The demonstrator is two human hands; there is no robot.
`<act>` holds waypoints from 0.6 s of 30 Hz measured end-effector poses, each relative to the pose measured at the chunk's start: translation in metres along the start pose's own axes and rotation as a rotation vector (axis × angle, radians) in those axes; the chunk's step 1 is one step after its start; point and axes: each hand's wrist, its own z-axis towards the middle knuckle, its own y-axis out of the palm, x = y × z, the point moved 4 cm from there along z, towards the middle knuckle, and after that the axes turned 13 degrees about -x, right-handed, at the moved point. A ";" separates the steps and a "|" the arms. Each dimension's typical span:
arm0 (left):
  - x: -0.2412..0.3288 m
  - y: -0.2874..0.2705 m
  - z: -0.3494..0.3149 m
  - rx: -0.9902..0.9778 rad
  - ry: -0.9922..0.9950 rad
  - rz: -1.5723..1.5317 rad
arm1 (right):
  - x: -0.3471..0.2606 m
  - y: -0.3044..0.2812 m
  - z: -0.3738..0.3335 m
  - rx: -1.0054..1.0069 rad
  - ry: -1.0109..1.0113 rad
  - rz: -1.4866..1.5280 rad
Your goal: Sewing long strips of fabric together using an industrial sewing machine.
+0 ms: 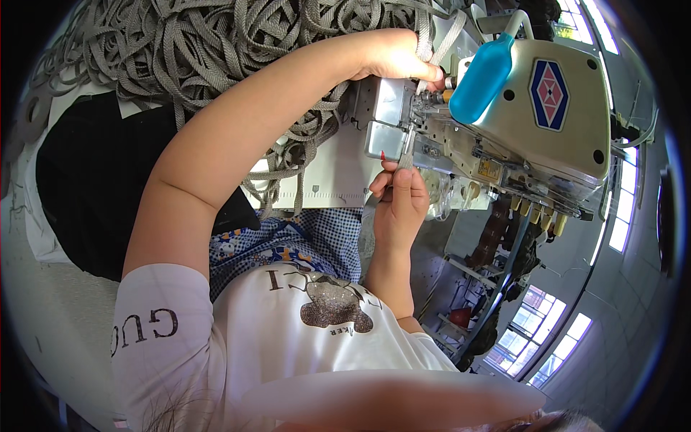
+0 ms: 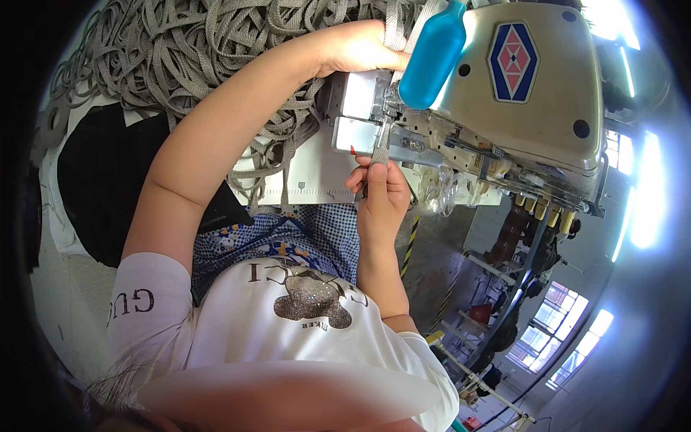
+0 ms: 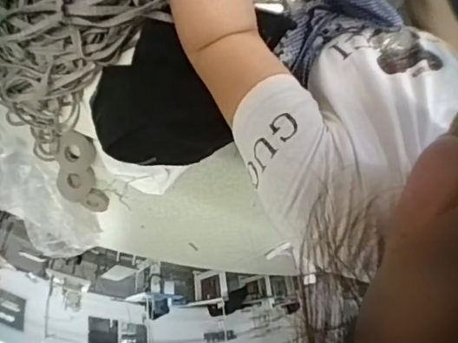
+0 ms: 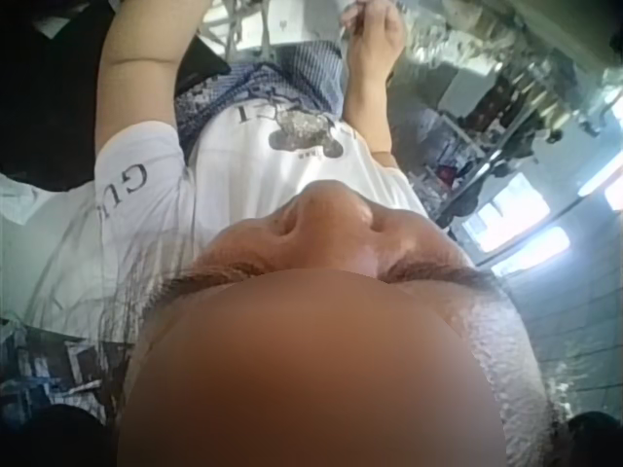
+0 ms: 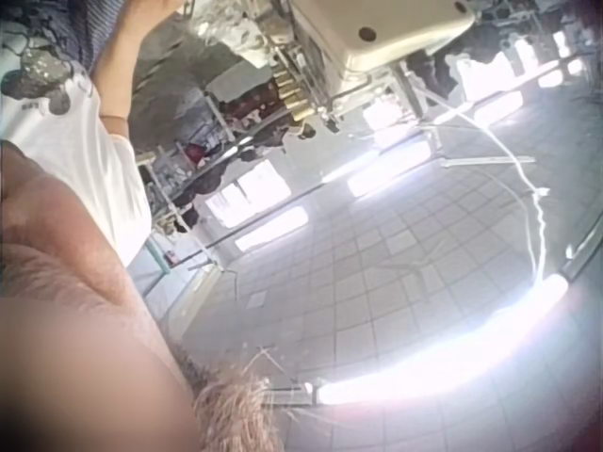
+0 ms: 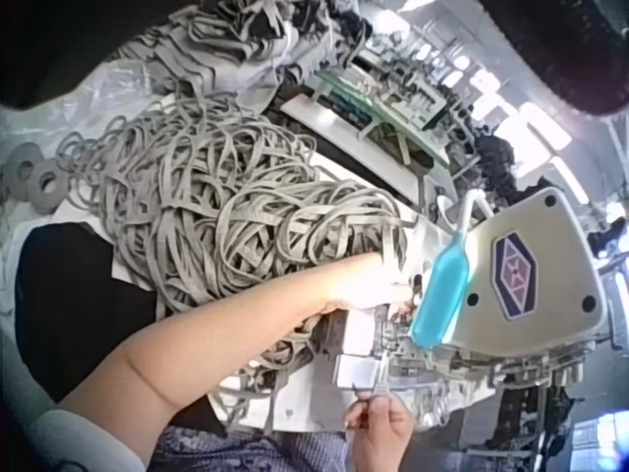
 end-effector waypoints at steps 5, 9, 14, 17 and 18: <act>-0.003 -0.001 0.001 -0.013 0.028 -0.008 | 0.000 0.000 0.000 -0.004 -0.002 -0.004; 0.000 0.000 0.000 -0.011 0.030 -0.012 | 0.000 0.001 0.000 0.004 -0.001 -0.005; -0.002 0.000 0.001 -0.011 0.021 -0.009 | 0.000 0.001 0.000 0.018 0.002 0.007; -0.001 0.000 0.000 0.000 0.053 0.016 | 0.000 0.001 0.001 0.008 0.003 0.005; -0.001 0.000 0.000 -0.001 0.054 0.015 | 0.000 0.001 0.001 0.005 0.003 0.004</act>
